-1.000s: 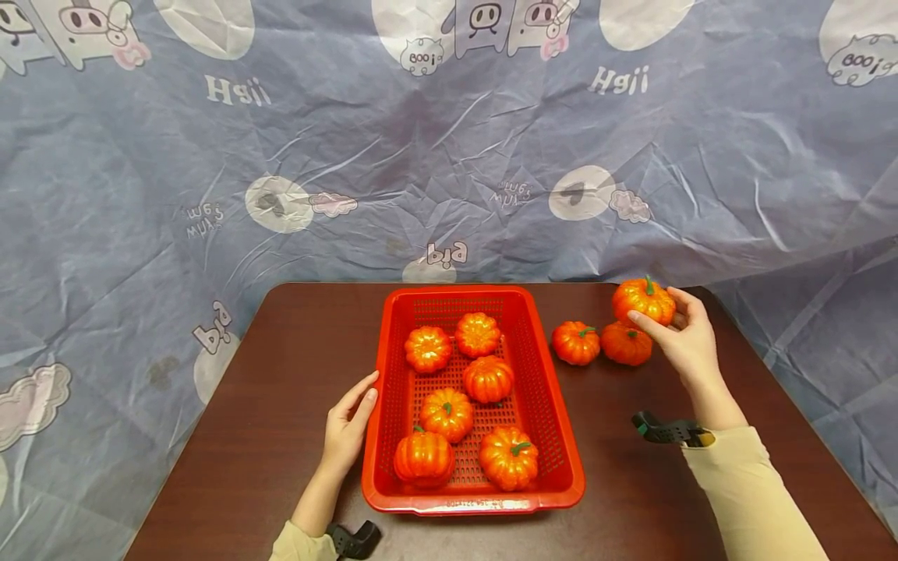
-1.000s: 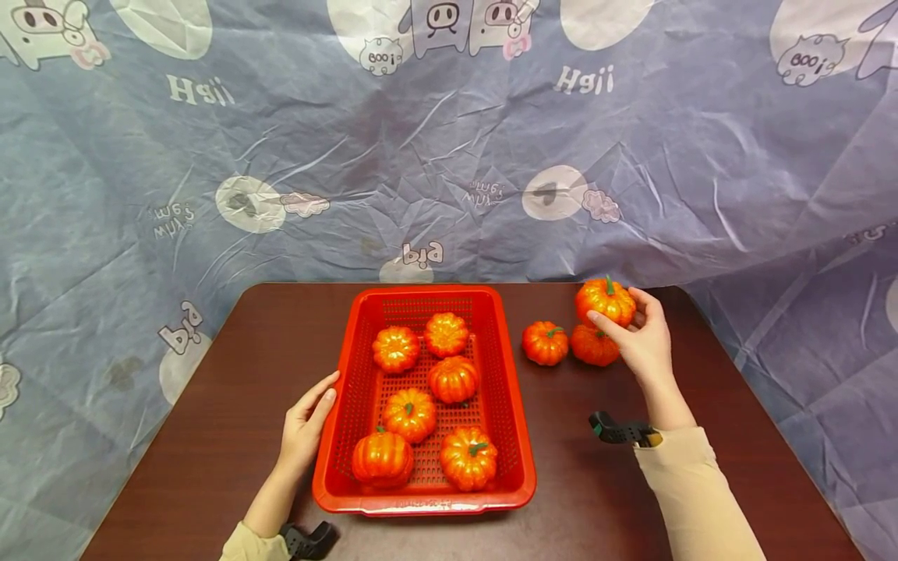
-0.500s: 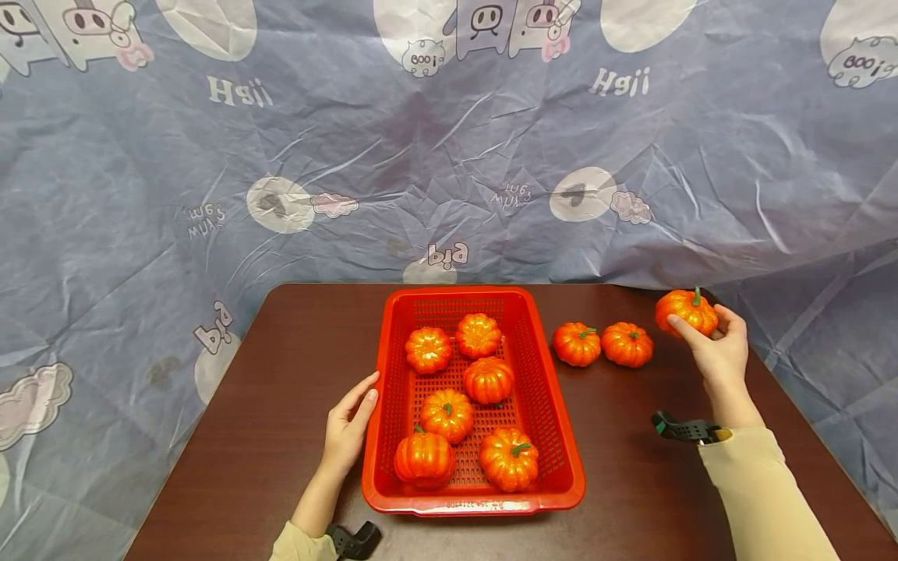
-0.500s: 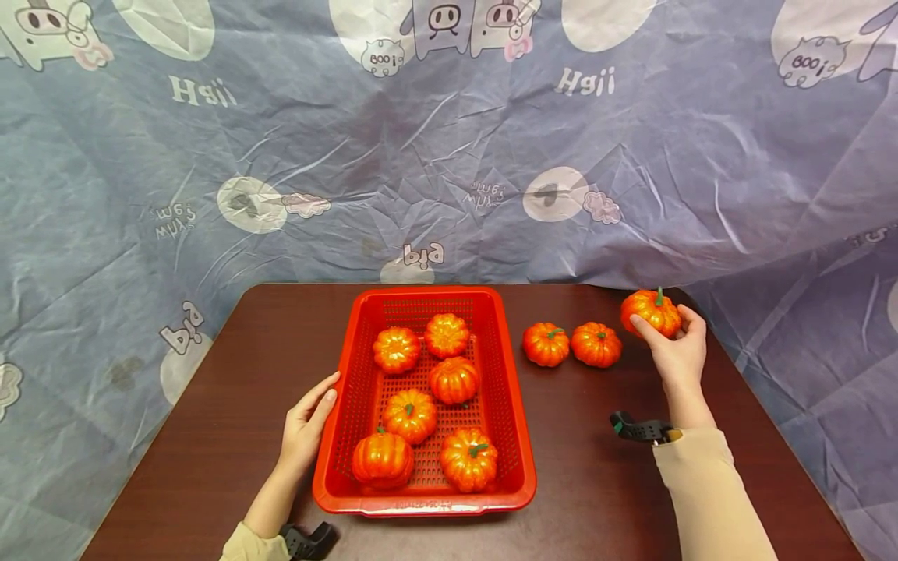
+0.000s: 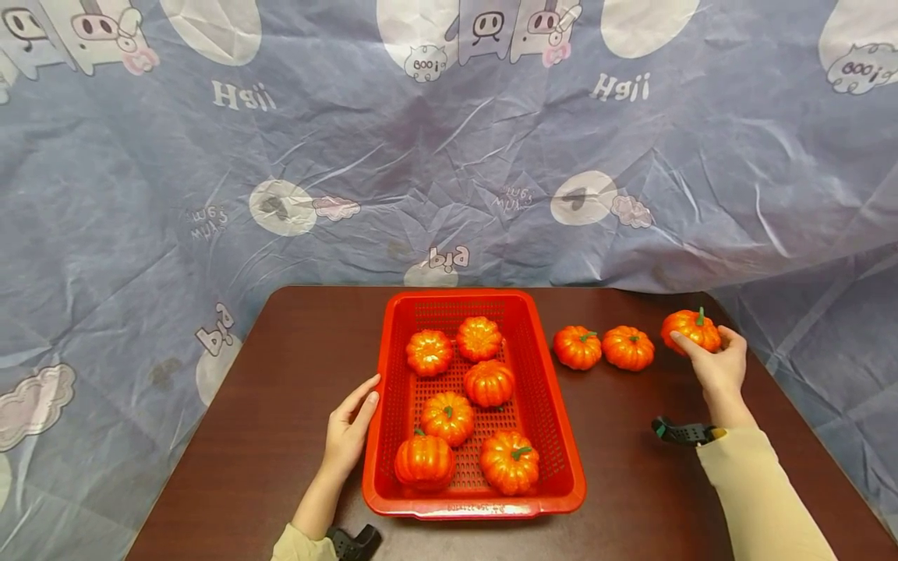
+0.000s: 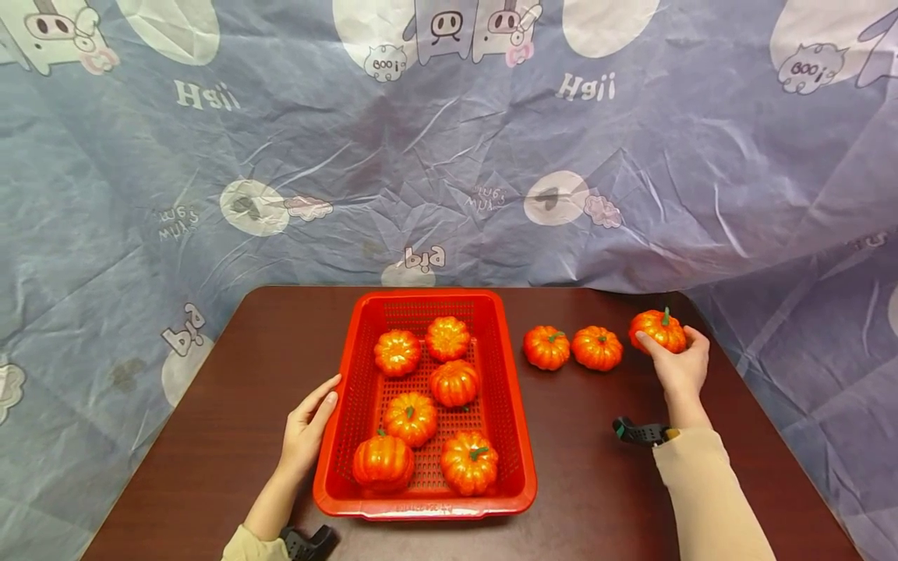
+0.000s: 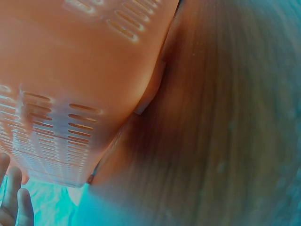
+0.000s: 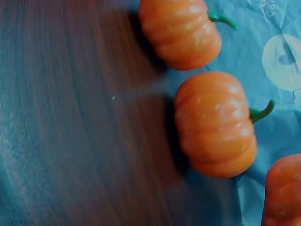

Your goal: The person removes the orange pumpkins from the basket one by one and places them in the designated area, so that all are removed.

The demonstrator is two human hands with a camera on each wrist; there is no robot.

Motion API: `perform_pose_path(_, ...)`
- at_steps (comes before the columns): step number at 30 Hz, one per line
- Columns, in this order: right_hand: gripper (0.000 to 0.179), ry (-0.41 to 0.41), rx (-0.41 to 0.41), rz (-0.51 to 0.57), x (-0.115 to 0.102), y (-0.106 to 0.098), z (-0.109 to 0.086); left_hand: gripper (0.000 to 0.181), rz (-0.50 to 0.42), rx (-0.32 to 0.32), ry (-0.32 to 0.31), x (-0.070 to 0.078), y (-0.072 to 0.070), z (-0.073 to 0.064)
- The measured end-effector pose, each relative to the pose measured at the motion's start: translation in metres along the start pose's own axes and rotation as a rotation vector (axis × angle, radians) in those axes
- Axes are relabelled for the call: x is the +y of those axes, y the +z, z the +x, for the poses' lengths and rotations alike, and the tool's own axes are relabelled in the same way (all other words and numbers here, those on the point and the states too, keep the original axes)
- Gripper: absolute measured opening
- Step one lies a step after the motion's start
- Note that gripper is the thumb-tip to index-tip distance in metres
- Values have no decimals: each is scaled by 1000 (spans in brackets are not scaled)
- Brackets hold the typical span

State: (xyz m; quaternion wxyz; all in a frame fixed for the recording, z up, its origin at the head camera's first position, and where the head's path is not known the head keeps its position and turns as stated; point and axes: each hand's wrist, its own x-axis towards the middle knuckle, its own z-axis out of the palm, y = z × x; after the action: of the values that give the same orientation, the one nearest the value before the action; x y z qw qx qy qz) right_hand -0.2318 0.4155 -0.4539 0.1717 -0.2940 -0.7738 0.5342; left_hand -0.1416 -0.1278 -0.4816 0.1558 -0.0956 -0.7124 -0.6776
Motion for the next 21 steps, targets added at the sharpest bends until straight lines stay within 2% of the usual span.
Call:
perform_pose_path(5, 94, 5, 5, -49, 12, 1, 2, 31, 0, 4, -5, 1, 1, -1)
perform_pose_path(12, 96, 6, 29, -35, 33, 3, 6, 31, -6, 3, -15, 1, 1, -1)
perform_pose_path(21, 92, 26, -23, -63, 41, 7, 6, 31, -6, 1, -10, 2, 0, -1)
